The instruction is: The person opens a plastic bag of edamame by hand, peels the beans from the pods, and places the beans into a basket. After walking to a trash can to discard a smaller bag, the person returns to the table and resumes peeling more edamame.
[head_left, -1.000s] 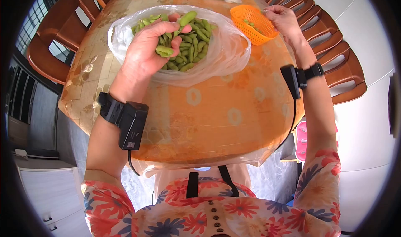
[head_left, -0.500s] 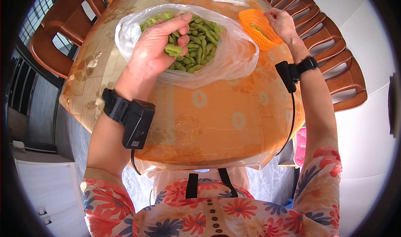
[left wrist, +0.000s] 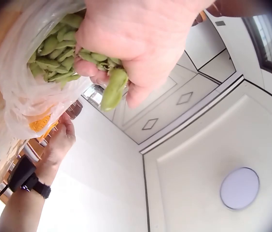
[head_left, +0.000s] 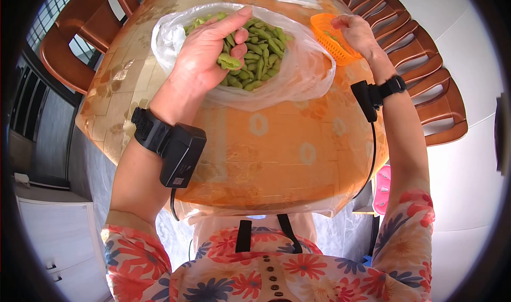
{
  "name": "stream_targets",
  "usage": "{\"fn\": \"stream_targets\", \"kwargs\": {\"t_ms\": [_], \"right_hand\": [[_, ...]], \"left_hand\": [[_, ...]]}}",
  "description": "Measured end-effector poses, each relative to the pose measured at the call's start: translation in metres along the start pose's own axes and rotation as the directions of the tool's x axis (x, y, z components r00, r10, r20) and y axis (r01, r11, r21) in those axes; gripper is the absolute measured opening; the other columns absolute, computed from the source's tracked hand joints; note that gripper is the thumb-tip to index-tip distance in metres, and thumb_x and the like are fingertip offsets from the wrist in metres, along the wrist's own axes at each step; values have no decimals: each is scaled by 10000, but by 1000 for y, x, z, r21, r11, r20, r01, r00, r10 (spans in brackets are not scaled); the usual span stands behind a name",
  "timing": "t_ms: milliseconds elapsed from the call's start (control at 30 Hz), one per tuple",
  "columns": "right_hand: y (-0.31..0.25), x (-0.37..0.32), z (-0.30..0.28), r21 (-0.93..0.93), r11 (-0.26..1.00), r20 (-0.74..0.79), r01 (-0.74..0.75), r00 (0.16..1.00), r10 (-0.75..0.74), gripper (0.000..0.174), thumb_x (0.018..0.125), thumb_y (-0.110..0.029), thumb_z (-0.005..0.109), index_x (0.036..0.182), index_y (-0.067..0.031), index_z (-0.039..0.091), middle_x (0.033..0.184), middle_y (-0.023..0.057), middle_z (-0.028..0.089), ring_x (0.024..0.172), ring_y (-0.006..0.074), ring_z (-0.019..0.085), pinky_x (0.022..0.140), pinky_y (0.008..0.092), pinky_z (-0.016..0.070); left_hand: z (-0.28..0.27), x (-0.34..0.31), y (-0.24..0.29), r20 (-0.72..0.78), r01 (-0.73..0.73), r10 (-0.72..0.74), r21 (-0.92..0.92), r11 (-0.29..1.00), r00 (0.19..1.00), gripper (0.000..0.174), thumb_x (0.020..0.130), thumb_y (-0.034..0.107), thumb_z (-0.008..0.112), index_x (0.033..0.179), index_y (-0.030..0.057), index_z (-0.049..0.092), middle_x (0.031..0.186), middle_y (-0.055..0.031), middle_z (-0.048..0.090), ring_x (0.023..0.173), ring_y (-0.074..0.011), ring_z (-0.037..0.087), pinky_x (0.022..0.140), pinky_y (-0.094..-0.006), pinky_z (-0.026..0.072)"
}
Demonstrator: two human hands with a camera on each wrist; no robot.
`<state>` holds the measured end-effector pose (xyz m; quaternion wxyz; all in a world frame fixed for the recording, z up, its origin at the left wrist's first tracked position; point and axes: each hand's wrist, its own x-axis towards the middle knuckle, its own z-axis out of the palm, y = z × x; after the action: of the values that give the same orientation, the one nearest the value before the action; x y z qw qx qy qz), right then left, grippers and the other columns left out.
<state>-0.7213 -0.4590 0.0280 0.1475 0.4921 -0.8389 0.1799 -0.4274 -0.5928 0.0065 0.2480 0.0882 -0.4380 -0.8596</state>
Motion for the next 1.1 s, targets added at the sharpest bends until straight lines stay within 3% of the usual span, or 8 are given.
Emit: {"fn": "stream_targets", "kwargs": {"t_ms": [167,300,633,733,767,833,900,1100], "right_hand": [[-63,-15,-18,188,965,-65,180,983,-171,187,814,-72,544,979,-74,631,879,85,642,761,195,612,686,271,490],[-127,-48,0,211,748,39,629,760,-649,168,729,-60,610,893,-98,616,786,62,572,715,225,560,643,309,469],[-139,-69,19,-55,723,87,689,724,-684,85,734,-100,540,802,-117,589,799,43,557,873,225,551,694,384,435],[-132,-69,11,220,809,-55,545,835,-547,75,743,-87,617,795,-83,564,732,36,577,645,183,562,565,282,442],[-130,-69,9,547,798,16,254,950,-313,64,773,-103,612,801,-71,565,721,33,591,604,152,558,537,260,441],[-130,-69,2,780,622,162,-69,982,-95,73,802,-119,607,808,-60,566,710,31,606,563,121,555,508,238,439],[-130,-76,-4,890,164,429,-425,903,8,172,788,-205,639,819,-46,580,753,9,599,619,71,538,550,232,461],[-132,-86,8,883,-42,467,-468,884,-23,171,790,-219,642,782,-67,564,696,-16,548,591,63,501,532,232,457]], "left_hand": [[2,0,0,-58,-5,7,44,999,998,241,753,290,696,799,104,550,602,6,493,474,-96,407,460,-253,320],[3,-1,1,-50,23,-22,16,1000,999,263,743,318,705,776,113,543,586,7,488,455,-99,396,459,-254,317],[3,0,2,-66,14,-11,41,999,998,295,742,352,698,734,112,526,583,5,483,462,-102,396,457,-254,313],[1,2,-1,-67,-28,32,69,997,997,283,757,322,687,705,90,535,581,4,479,476,-97,398,455,-244,316],[1,3,-2,-75,-62,70,109,992,995,270,767,296,681,695,73,546,582,4,481,484,-92,400,451,-236,316],[4,2,-4,-65,-118,142,282,952,988,237,772,256,677,713,53,568,596,5,498,505,-87,417,462,-228,337],[10,-1,-10,-42,-166,206,451,877,978,205,777,216,673,730,33,591,610,7,515,527,-83,435,473,-220,358],[14,-4,-24,187,-357,449,873,332,874,173,709,110,705,851,44,631,685,-40,587,597,-93,519,604,-217,454]]}}
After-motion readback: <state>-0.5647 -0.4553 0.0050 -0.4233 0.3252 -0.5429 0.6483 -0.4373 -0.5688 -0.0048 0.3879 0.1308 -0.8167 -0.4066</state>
